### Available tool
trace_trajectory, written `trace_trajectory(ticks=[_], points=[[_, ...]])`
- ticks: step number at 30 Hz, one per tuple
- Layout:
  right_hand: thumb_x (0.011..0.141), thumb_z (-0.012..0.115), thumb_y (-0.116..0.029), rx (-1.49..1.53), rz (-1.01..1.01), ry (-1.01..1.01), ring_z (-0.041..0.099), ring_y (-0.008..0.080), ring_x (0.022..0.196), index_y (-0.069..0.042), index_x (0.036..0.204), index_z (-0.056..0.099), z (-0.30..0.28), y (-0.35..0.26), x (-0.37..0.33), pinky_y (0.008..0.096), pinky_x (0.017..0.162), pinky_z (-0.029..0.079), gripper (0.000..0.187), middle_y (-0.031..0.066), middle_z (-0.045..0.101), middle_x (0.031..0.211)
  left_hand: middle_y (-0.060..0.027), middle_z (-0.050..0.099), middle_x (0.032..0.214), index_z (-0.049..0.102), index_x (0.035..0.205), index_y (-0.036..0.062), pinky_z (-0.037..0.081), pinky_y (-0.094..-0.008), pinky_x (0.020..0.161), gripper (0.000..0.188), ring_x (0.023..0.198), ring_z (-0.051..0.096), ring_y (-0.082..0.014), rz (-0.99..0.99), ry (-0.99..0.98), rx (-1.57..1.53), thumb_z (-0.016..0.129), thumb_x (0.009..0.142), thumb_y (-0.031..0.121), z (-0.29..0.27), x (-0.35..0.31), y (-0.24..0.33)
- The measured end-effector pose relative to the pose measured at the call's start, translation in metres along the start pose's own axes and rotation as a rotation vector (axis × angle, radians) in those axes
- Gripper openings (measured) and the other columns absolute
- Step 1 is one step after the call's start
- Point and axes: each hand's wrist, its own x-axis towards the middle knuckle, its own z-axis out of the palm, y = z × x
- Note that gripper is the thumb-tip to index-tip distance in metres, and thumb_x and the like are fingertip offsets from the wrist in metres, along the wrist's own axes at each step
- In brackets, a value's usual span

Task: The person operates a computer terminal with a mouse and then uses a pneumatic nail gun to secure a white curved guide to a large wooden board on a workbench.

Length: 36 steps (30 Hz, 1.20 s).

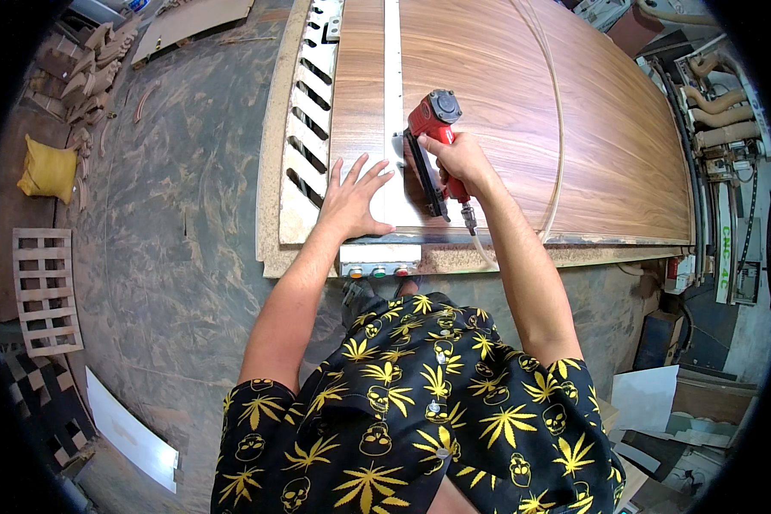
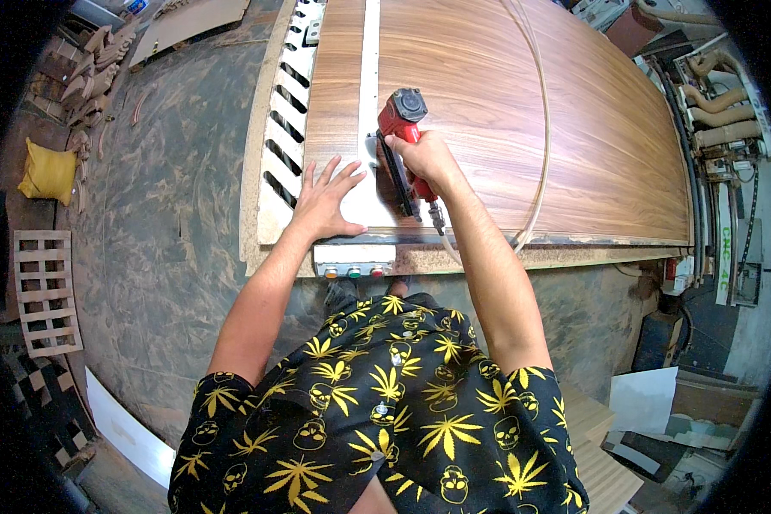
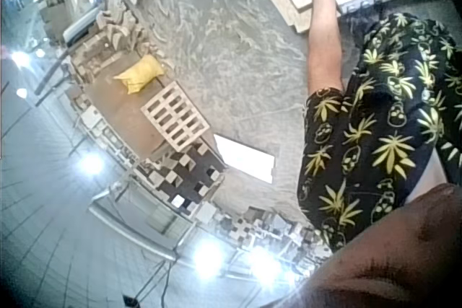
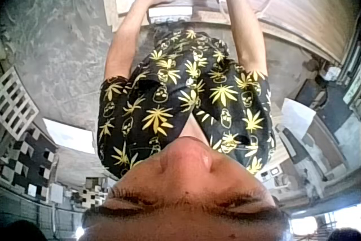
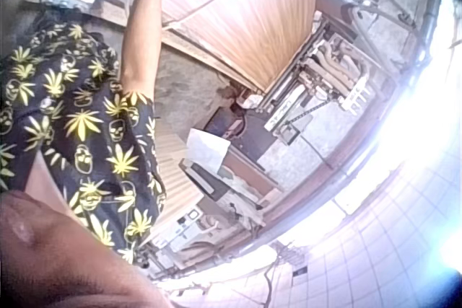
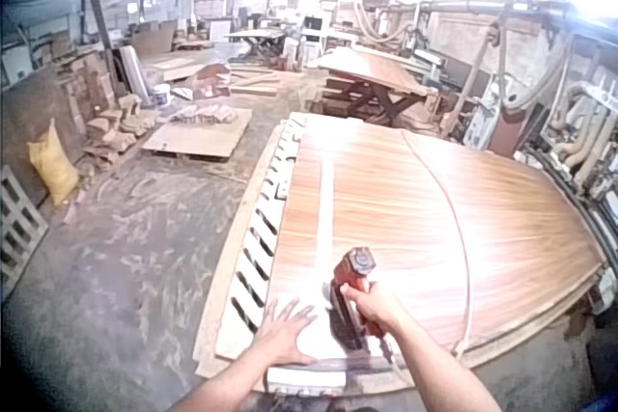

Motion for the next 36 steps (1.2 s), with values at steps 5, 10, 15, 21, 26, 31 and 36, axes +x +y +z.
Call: trace_trajectory(ticks=[5,10,15,21,26,31,36], points=[[0.094,0.072,-0.038,0.022,-0.008,0.032,0.059,0.0149,0.050,0.002,0.086,0.064,0.001,0.003,0.003,0.0330,0.044,0.048,0.042,0.0054,0.058,0.063,0.0050,0.028,0.165,0.043,0.153,0.0264,-0.001,-0.0564,0.127,0.109,0.155,0.018,-0.0236,0.003,-0.010,0.001,0.087,0.058,0.056,-0.003,0.001,0.001],[0.092,0.073,-0.038,0.009,-0.052,0.072,0.059,0.0151,0.055,0.004,0.085,0.067,-0.007,-0.003,0.011,0.0342,0.049,0.047,0.043,0.0076,0.062,0.065,0.0037,0.029,0.165,0.043,0.153,0.0258,0.002,-0.0581,0.127,0.109,0.155,0.018,-0.0249,0.004,0.013,-0.009,0.087,0.057,0.055,-0.001,0.001,0.000],[0.093,0.073,-0.035,0.091,-0.045,0.072,0.059,0.0155,0.053,0.004,0.083,0.066,-0.014,-0.014,0.027,0.0339,0.047,0.047,0.041,0.0061,0.060,0.065,0.0017,0.033,0.164,0.044,0.152,0.0242,0.005,-0.0598,0.126,0.108,0.155,0.019,-0.0274,0.035,0.035,-0.043,0.086,0.058,0.054,-0.002,-0.001,-0.001],[0.092,0.074,-0.034,0.079,-0.046,0.068,0.058,0.0173,0.050,0.004,0.083,0.065,-0.015,-0.017,0.054,0.0346,0.043,0.045,0.040,0.0071,0.060,0.064,0.0018,0.033,0.164,0.043,0.153,0.0248,0.004,-0.0587,0.126,0.108,0.154,0.020,-0.0269,0.047,0.037,-0.031,0.087,0.059,0.055,-0.001,-0.001,-0.001],[0.092,0.075,-0.033,0.100,-0.054,0.045,0.057,0.0181,0.047,0.003,0.081,0.064,-0.010,-0.021,0.058,0.0354,0.041,0.044,0.039,0.0077,0.059,0.063,0.0023,0.033,0.163,0.043,0.152,0.0261,0.003,-0.0576,0.127,0.107,0.154,0.021,-0.0260,0.045,0.044,-0.037,0.086,0.059,0.056,-0.002,-0.002,-0.002],[0.092,0.075,-0.033,0.078,-0.040,0.021,0.057,0.0176,0.047,0.002,0.081,0.064,-0.012,-0.023,0.061,0.0351,0.041,0.043,0.039,0.0077,0.059,0.063,0.0028,0.033,0.163,0.043,0.153,0.0277,0.002,-0.0571,0.127,0.108,0.154,0.020,-0.0253,0.032,0.036,-0.035,0.087,0.059,0.056,-0.002,-0.001,-0.001],[0.092,0.074,-0.034,0.105,-0.056,0.019,0.057,0.0176,0.047,0.003,0.083,0.064,-0.012,-0.021,0.064,0.0352,0.041,0.044,0.039,0.0081,0.059,0.064,0.0035,0.032,0.164,0.042,0.153,0.0285,0.002,-0.0564,0.127,0.109,0.155,0.020,-0.0248,0.024,0.018,-0.027,0.087,0.058,0.056,-0.003,-0.001,-0.001]])
